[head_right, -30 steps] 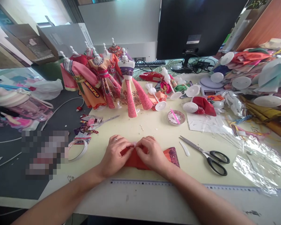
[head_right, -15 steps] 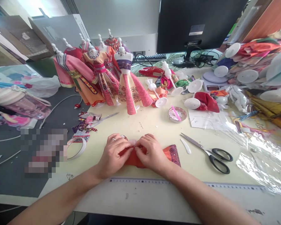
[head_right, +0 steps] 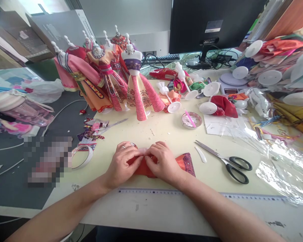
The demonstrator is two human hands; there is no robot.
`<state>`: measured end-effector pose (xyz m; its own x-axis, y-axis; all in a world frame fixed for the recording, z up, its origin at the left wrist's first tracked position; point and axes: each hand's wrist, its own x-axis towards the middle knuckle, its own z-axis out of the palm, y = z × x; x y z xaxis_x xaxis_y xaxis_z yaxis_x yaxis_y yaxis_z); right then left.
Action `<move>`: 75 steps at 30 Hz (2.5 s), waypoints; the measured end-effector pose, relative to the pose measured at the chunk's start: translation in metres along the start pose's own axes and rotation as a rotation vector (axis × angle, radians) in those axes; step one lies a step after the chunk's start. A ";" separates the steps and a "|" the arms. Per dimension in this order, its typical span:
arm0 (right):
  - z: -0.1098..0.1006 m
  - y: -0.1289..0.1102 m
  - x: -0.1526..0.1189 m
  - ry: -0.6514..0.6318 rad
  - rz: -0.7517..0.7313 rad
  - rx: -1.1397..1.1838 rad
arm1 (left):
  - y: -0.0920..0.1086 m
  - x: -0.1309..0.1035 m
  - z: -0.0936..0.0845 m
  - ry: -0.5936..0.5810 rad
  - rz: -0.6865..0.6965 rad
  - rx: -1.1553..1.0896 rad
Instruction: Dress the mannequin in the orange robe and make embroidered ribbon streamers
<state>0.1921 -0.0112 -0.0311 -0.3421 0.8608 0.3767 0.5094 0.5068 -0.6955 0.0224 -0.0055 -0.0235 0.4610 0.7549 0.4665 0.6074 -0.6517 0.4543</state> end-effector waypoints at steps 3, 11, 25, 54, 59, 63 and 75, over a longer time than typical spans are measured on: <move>0.000 0.000 0.000 -0.001 0.003 0.005 | -0.001 -0.001 0.000 -0.007 -0.005 0.005; 0.000 0.001 0.000 -0.010 0.033 0.009 | -0.002 -0.001 0.000 -0.022 -0.004 0.010; 0.001 0.001 -0.001 -0.034 0.037 0.008 | -0.003 0.000 0.000 -0.056 -0.038 -0.023; -0.004 -0.004 0.001 -0.024 -0.002 0.012 | -0.004 0.000 -0.003 -0.143 -0.067 -0.164; 0.000 0.000 0.001 0.001 -0.032 -0.010 | -0.004 0.000 -0.002 -0.161 -0.050 -0.159; 0.002 0.003 0.001 0.005 -0.058 -0.028 | -0.004 0.000 -0.001 -0.185 -0.055 -0.157; 0.001 0.002 0.001 0.010 -0.027 -0.009 | -0.004 0.001 -0.004 -0.211 -0.117 -0.190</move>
<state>0.1925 -0.0096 -0.0332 -0.3477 0.8472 0.4016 0.5069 0.5302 -0.6797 0.0178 -0.0028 -0.0219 0.5313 0.8115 0.2432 0.5419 -0.5462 0.6387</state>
